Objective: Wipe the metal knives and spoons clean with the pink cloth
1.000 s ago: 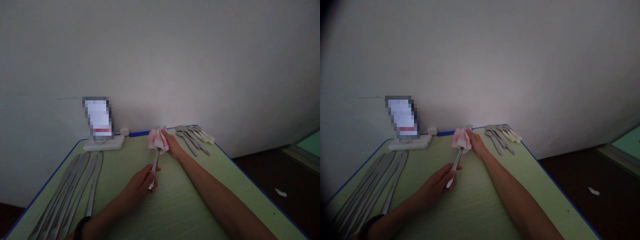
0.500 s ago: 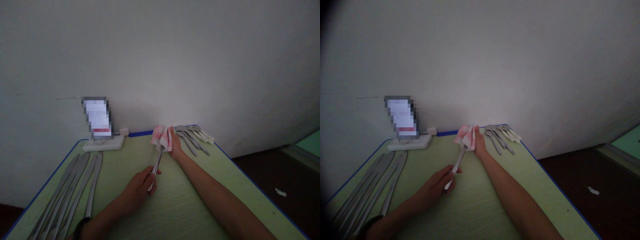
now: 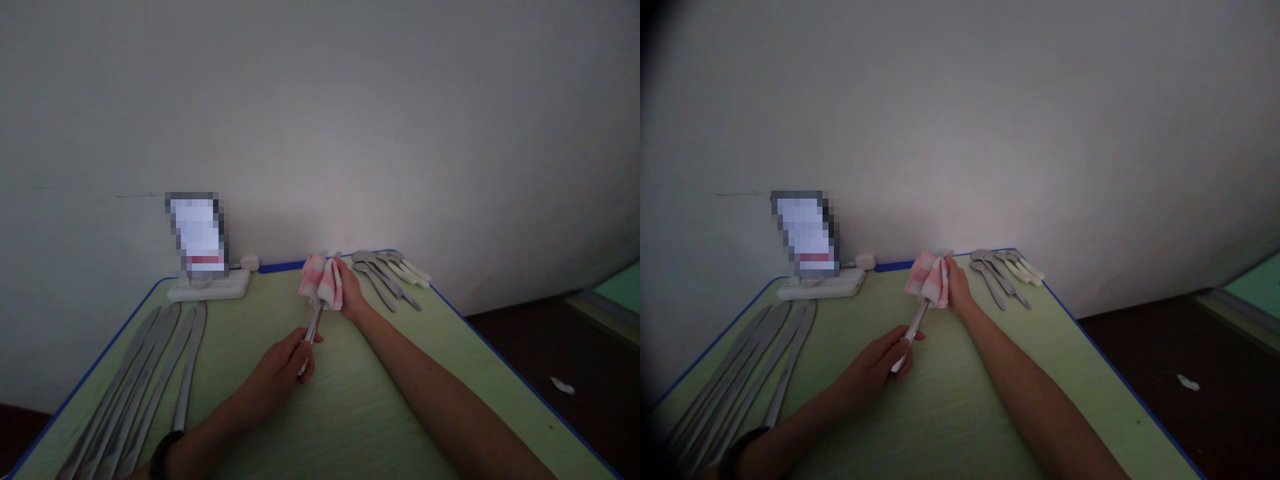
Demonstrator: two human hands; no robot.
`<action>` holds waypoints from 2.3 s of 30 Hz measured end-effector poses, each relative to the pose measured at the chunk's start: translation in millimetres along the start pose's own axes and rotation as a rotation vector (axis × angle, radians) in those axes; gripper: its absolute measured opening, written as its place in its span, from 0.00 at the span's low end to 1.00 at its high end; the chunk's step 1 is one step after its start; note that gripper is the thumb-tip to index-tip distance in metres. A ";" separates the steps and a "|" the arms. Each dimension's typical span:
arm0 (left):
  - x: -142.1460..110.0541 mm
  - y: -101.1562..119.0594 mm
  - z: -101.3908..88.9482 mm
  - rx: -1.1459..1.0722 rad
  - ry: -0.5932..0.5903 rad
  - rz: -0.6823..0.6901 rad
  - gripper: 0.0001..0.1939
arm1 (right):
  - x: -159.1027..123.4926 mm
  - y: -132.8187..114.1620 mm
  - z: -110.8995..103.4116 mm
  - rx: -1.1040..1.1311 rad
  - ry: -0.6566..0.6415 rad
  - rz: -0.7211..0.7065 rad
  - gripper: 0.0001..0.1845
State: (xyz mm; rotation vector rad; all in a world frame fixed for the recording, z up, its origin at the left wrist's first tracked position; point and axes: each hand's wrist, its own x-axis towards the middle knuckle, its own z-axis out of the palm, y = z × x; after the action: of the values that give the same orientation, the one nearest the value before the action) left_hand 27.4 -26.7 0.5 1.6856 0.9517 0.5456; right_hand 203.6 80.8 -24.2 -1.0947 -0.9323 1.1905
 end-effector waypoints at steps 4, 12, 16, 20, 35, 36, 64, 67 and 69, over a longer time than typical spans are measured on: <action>0.3 0.5 -0.4 -0.044 0.028 -0.015 0.20 | -8.6 -4.8 4.1 -0.101 -0.018 -0.063 0.31; 1.2 -2.5 -0.3 -0.096 0.071 -0.034 0.19 | -14.5 -6.6 8.8 -0.080 -0.233 -0.043 0.23; -0.8 1.4 -1.1 -0.009 -0.005 0.007 0.17 | -7.3 -3.6 5.3 0.229 -0.096 -0.005 0.20; -1.6 2.4 -1.6 0.057 -0.038 0.034 0.18 | -0.6 -2.8 1.3 0.408 -0.020 -0.002 0.18; 0.2 -0.2 -2.0 0.021 0.032 0.017 0.22 | -6.0 -4.5 5.2 0.315 -0.074 0.035 0.20; -0.7 1.0 -2.6 0.023 0.004 0.026 0.21 | -4.8 -3.3 5.2 0.334 -0.061 0.021 0.20; 8.6 -11.6 -1.1 -0.111 0.085 0.014 0.18 | -6.2 -9.0 2.6 0.350 -0.216 0.109 0.12; 7.9 -10.9 -0.6 -0.112 0.092 0.011 0.18 | -6.7 -11.6 2.9 0.393 -0.226 0.142 0.11; 7.8 -10.5 -0.4 -0.129 0.097 0.009 0.18 | -7.2 -14.3 2.8 0.461 -0.251 0.171 0.10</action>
State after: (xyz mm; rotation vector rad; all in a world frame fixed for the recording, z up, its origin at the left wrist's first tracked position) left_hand 28.3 -19.0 -10.0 1.5602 0.9582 0.6860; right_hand 203.1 73.6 -9.6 -0.6717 -0.7080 1.6154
